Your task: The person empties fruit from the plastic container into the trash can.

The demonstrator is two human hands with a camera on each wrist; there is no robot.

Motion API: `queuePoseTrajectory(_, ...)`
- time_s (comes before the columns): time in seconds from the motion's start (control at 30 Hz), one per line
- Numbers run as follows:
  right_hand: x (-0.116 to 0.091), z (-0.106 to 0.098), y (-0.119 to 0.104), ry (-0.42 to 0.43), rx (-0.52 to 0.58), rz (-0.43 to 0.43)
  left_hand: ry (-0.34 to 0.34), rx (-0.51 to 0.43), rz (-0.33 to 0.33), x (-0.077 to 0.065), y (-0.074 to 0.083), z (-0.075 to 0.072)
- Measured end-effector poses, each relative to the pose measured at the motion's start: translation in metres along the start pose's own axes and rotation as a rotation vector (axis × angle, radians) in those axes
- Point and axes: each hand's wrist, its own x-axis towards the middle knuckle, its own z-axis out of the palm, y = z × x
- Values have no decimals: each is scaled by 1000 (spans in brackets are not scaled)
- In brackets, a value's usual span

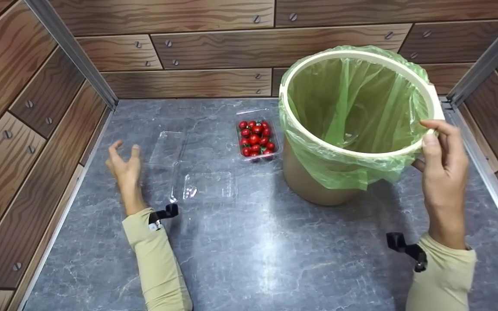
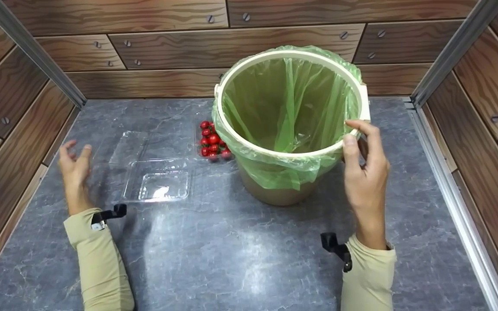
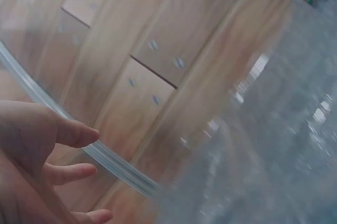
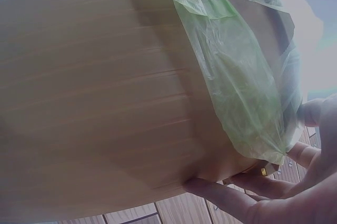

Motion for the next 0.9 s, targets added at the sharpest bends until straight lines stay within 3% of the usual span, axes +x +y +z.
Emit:
queuePoseTrajectory(0.13, 1, 0, 1, 1, -1, -1, 16, -73, 98, -8, 14, -2)
queuePoseTrajectory(0.3, 1, 0, 2, 11, -20, 2, -33, -214, 204, -16, 28, 6)
queuePoseTrajectory(0.47, 1, 0, 1, 24, -44, 9, -98, -266, 276, -23, 37, 22)
queuePoseTrajectory(0.73, 2, 0, 1, 20, -40, 3, -282, -293, 268, -34, 44, 49)
queuePoseTrajectory(0.9, 1, -1, 1, 26, -52, 3, -357, -290, 256, -41, 46, 60)
